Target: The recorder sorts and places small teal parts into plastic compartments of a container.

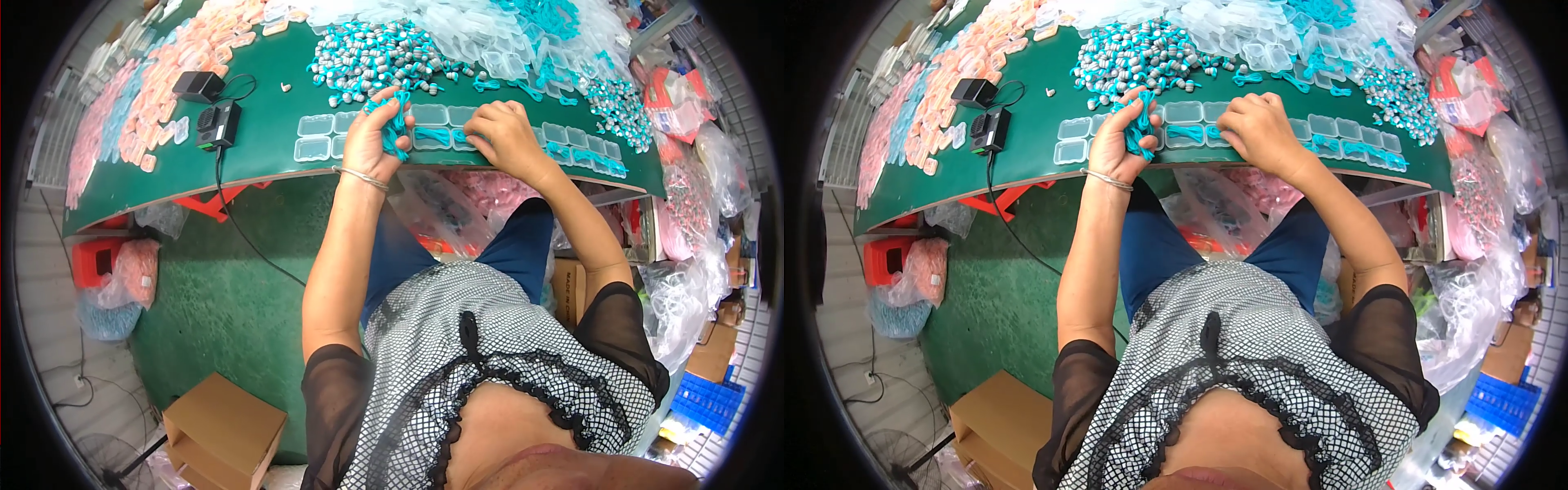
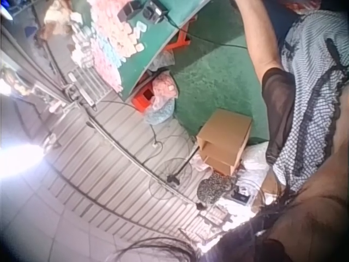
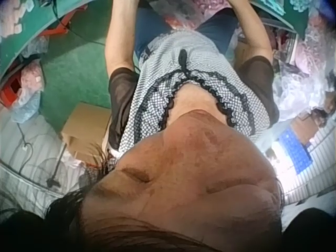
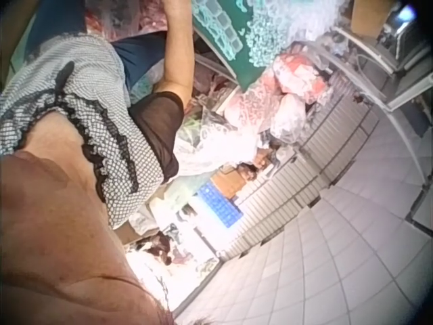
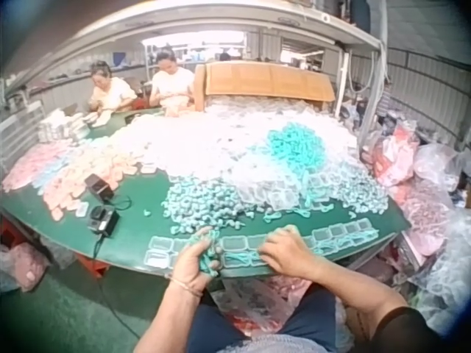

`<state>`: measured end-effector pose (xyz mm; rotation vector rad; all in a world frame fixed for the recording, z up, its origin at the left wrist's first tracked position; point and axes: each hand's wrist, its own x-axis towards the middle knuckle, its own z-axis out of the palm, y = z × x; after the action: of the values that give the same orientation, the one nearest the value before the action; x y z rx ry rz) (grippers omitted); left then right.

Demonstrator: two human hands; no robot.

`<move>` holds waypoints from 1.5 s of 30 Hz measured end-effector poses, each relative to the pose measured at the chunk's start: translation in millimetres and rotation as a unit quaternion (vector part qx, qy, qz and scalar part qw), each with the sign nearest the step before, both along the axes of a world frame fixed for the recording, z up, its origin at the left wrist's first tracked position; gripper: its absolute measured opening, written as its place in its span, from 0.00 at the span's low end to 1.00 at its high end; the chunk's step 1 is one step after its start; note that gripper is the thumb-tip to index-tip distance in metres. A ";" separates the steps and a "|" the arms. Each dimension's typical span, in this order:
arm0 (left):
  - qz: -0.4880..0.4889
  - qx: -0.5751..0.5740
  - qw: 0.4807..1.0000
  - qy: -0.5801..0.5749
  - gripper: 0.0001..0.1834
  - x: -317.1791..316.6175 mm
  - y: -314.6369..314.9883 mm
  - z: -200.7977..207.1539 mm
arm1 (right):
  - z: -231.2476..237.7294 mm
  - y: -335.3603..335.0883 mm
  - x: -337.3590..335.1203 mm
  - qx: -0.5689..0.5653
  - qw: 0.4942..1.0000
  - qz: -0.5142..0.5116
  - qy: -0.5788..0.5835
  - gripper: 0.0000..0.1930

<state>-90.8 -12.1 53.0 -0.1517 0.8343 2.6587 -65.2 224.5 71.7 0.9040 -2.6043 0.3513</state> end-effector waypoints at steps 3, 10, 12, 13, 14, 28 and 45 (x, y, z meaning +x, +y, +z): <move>-0.009 0.010 1.000 -0.009 0.19 0.0 -0.3 5.0 | 6.5 -3.7 -2.8 0.025 0.999 -0.014 -0.017 0.06; 0.009 -0.057 0.998 0.036 0.16 1.6 -5.7 6.6 | 18.1 -64.5 -24.6 -0.269 0.948 0.055 -0.161 0.14; 0.019 -0.055 0.997 0.045 0.15 2.9 -6.6 8.7 | 14.8 -82.4 -28.2 -0.340 0.905 0.003 -0.255 0.16; 0.036 -0.071 0.996 0.043 0.15 3.5 -7.4 10.4 | 9.6 -88.2 -32.5 -0.359 0.897 0.017 -0.258 0.16; 0.053 -0.086 0.994 0.041 0.14 3.6 -9.6 11.2 | 4.2 -92.8 -37.0 -0.357 0.897 0.021 -0.259 0.16; 0.100 -0.055 0.993 0.012 0.18 3.0 -57.2 2.5 | 8.9 -98.7 -32.5 -0.171 0.970 0.048 -0.169 0.14; 0.093 -0.053 0.994 0.002 0.19 10.4 -62.8 1.0 | 2.5 -105.8 -32.1 0.000 0.996 0.083 -0.025 0.10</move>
<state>-80.4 -74.9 54.0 -0.2621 1.0092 2.7868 -97.3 118.7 74.2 1.1291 -2.5803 0.4238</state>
